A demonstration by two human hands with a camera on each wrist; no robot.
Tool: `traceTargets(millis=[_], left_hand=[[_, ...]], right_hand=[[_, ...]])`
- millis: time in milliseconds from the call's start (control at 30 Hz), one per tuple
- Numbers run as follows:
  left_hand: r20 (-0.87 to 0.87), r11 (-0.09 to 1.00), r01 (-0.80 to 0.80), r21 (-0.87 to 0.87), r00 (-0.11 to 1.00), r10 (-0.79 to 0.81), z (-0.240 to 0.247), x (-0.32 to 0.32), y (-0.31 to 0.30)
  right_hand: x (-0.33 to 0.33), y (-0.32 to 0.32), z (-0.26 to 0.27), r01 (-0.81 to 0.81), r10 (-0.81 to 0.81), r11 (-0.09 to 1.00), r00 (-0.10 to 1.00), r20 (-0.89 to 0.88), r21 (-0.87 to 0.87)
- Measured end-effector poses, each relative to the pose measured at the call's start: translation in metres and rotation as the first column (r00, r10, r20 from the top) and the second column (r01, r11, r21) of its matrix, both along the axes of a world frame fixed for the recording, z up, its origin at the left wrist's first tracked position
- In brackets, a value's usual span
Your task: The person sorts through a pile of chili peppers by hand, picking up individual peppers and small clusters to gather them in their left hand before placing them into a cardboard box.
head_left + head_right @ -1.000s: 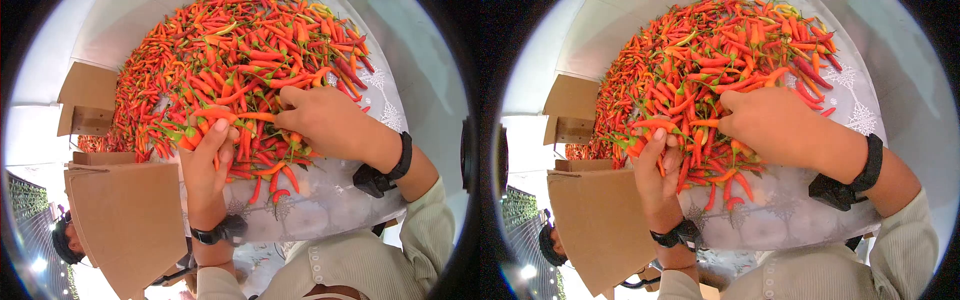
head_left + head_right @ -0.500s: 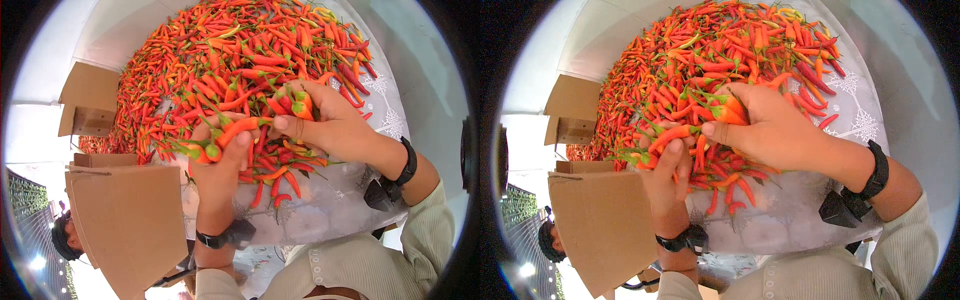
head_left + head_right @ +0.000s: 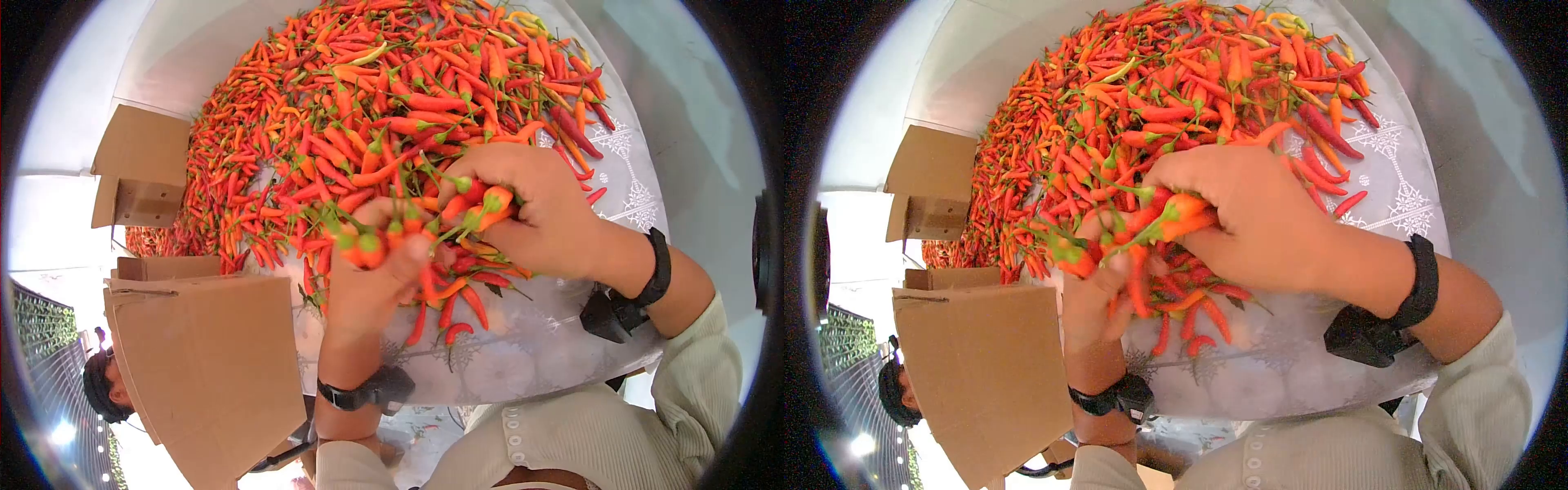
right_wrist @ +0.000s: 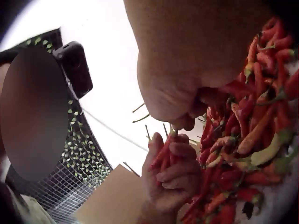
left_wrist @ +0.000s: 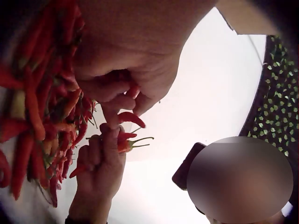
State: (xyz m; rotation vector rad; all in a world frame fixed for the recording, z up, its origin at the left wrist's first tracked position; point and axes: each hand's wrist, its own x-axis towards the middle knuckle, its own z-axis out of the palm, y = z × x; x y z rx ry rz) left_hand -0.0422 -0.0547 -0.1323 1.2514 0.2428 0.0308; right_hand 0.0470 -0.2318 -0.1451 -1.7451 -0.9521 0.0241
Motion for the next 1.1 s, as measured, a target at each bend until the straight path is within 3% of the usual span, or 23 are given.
traceTargets(millis=[100, 200, 300, 367, 433, 633, 700, 767, 933, 1067, 1100], left_hand=[[-0.053, 0.982, 0.140, 0.124, 0.990, -0.134, -0.001, -0.001, 0.006], [0.003, 0.990, 0.071, 0.121, 0.997, -0.072, 0.000, -0.002, 0.006], [0.097, 0.999, -0.028, 0.040, 0.995, 0.024, -0.002, -0.002, 0.007], [0.169, 0.992, -0.106, -0.067, 0.979, 0.116, 0.000, -0.003, -0.001], [0.172, 0.992, -0.122, -0.019, 0.977, 0.124, -0.003, -0.003, -0.009], [0.173, 0.997, -0.082, 0.007, 0.982, 0.080, -0.005, -0.003, -0.014], [0.166, 0.994, -0.099, 0.036, 0.982, 0.092, -0.007, -0.003, -0.013], [0.175, 0.984, -0.142, 0.108, 0.977, 0.122, -0.008, -0.003, -0.014], [0.231, 0.963, -0.108, 0.248, 0.972, 0.049, -0.012, -0.004, -0.011], [0.223, 0.908, -0.095, 0.409, 0.975, 0.001, -0.019, -0.005, -0.003], [0.199, 0.942, -0.100, 0.322, 0.979, 0.036, -0.017, -0.005, -0.005]], right_hand=[[-0.003, 0.003, -0.005, 0.052, -0.053, 0.997, 0.998, 0.021, 0.050], [-0.006, 0.004, -0.004, 0.123, -0.114, 0.989, 0.987, -0.111, 0.078], [-0.006, 0.006, 0.013, 0.157, -0.145, 0.988, 0.901, -0.410, -0.003], [-0.010, 0.006, 0.015, 0.014, 0.103, 0.986, 0.731, -0.674, 0.166], [-0.016, 0.004, 0.022, -0.093, 0.251, 0.966, 0.551, -0.796, 0.240], [-0.020, 0.004, 0.024, -0.231, 0.373, 0.927, 0.501, -0.781, 0.294], [-0.020, 0.004, 0.019, -0.261, 0.373, 0.927, 0.579, -0.725, 0.268], [-0.022, 0.009, 0.003, -0.265, 0.332, 0.943, 0.749, -0.574, 0.201], [-0.022, 0.004, 0.012, -0.355, 0.278, 0.935, 0.699, -0.658, 0.018], [-0.023, 0.006, 0.014, -0.366, 0.273, 0.930, 0.653, -0.706, 0.022], [-0.024, 0.006, 0.014, -0.360, 0.281, 0.932, 0.650, -0.706, 0.039]])
